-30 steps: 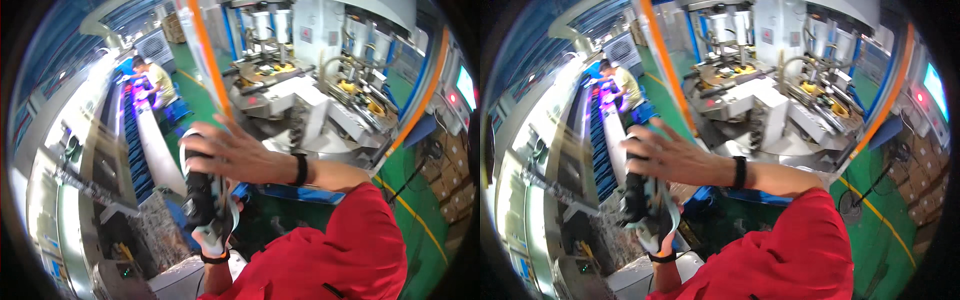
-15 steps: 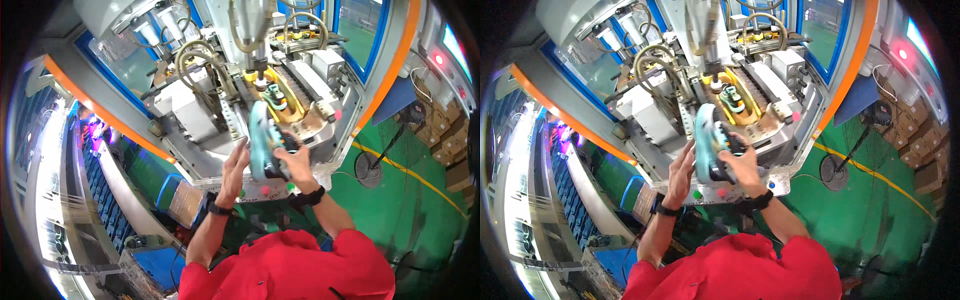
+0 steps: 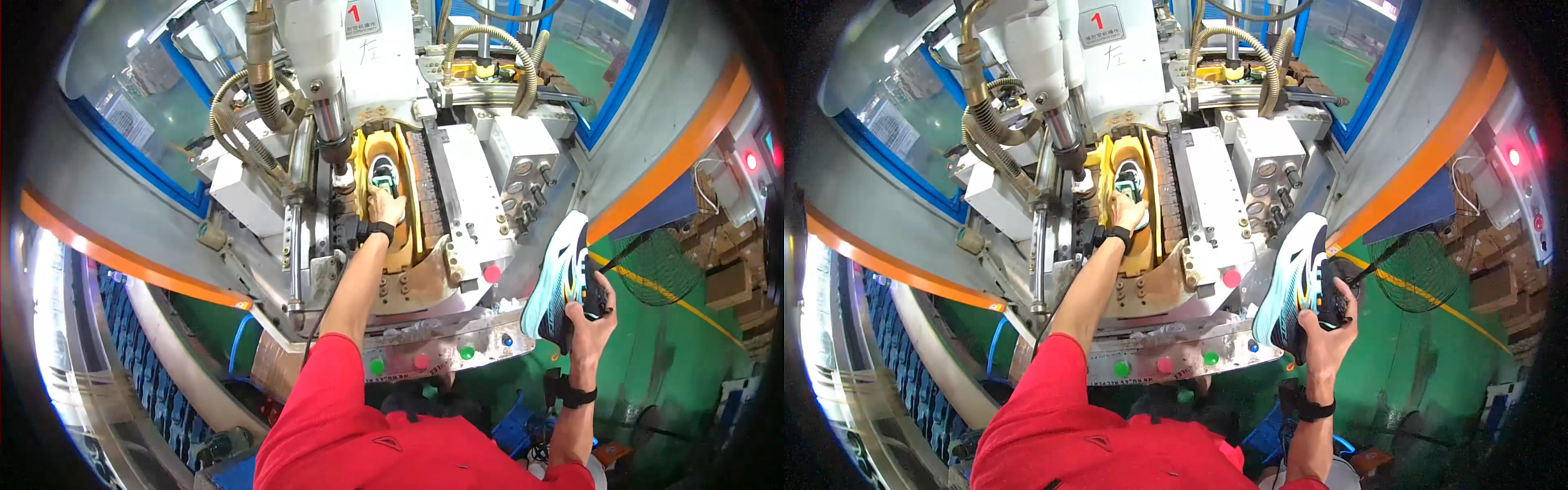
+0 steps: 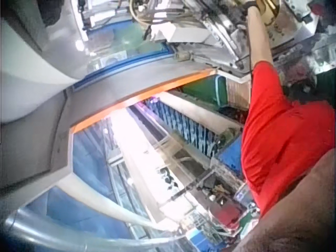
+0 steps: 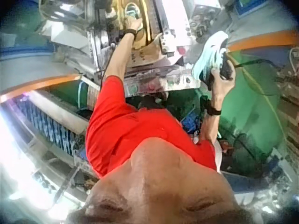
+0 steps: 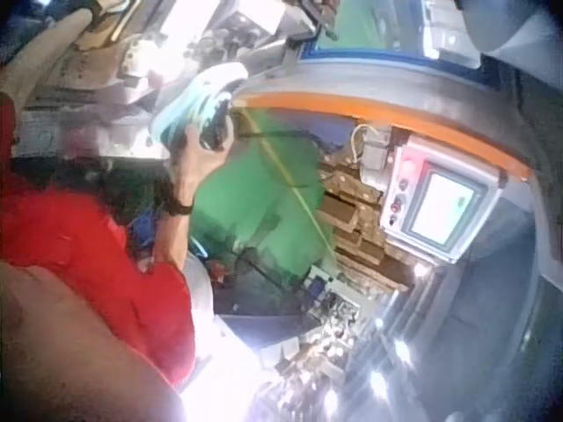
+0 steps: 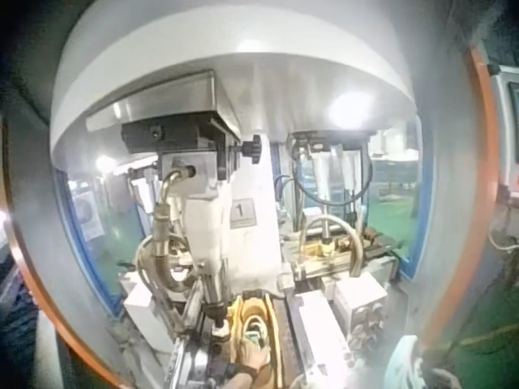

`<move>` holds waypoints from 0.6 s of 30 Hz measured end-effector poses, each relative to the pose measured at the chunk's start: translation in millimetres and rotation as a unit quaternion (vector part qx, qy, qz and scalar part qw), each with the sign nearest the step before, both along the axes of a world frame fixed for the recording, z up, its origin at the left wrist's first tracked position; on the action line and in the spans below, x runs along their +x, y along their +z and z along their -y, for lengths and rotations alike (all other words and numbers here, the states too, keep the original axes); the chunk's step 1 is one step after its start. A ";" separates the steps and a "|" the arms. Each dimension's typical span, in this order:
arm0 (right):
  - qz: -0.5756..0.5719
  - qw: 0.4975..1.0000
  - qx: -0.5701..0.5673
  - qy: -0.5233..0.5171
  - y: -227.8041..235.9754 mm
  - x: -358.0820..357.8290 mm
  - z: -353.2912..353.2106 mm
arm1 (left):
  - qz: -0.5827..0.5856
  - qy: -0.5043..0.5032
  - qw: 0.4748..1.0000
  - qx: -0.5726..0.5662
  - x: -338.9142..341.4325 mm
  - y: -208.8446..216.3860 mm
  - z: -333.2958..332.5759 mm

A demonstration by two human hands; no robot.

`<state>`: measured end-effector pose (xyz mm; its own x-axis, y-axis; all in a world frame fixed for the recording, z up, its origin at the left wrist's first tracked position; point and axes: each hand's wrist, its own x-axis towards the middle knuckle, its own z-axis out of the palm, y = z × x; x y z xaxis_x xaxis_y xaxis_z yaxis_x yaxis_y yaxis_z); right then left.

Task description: Operating a shoe lasting machine to shape and attach components of footwear on a production line.

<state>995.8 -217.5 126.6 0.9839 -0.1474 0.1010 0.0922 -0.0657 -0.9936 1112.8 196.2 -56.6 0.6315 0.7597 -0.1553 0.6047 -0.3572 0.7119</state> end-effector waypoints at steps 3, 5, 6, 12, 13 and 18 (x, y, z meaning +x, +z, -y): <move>0.042 0.996 -0.079 -0.002 2.9 24.5 -9.1 | 0.031 0.037 0.999 0.001 2.3 4.5 -10.8; 0.053 0.991 -0.109 0.050 10.5 58.7 -25.7 | 0.099 0.055 0.987 -0.110 -19.5 14.6 -23.9; 0.049 0.991 -0.112 0.062 14.2 80.7 -42.5 | 0.137 0.065 0.968 -0.200 -33.9 24.9 -29.3; -0.029 0.888 -0.379 0.257 39.8 171.2 -214.8 | 0.232 -0.010 0.765 -0.601 -222.2 130.4 14.5; 0.012 0.857 -0.433 0.279 13.2 191.8 -244.5 | 0.237 -0.007 0.774 -0.587 -253.5 141.0 24.5; 0.022 0.807 -0.513 0.292 -66.6 168.6 -379.8 | 0.291 0.071 0.808 -0.507 -415.9 173.3 50.2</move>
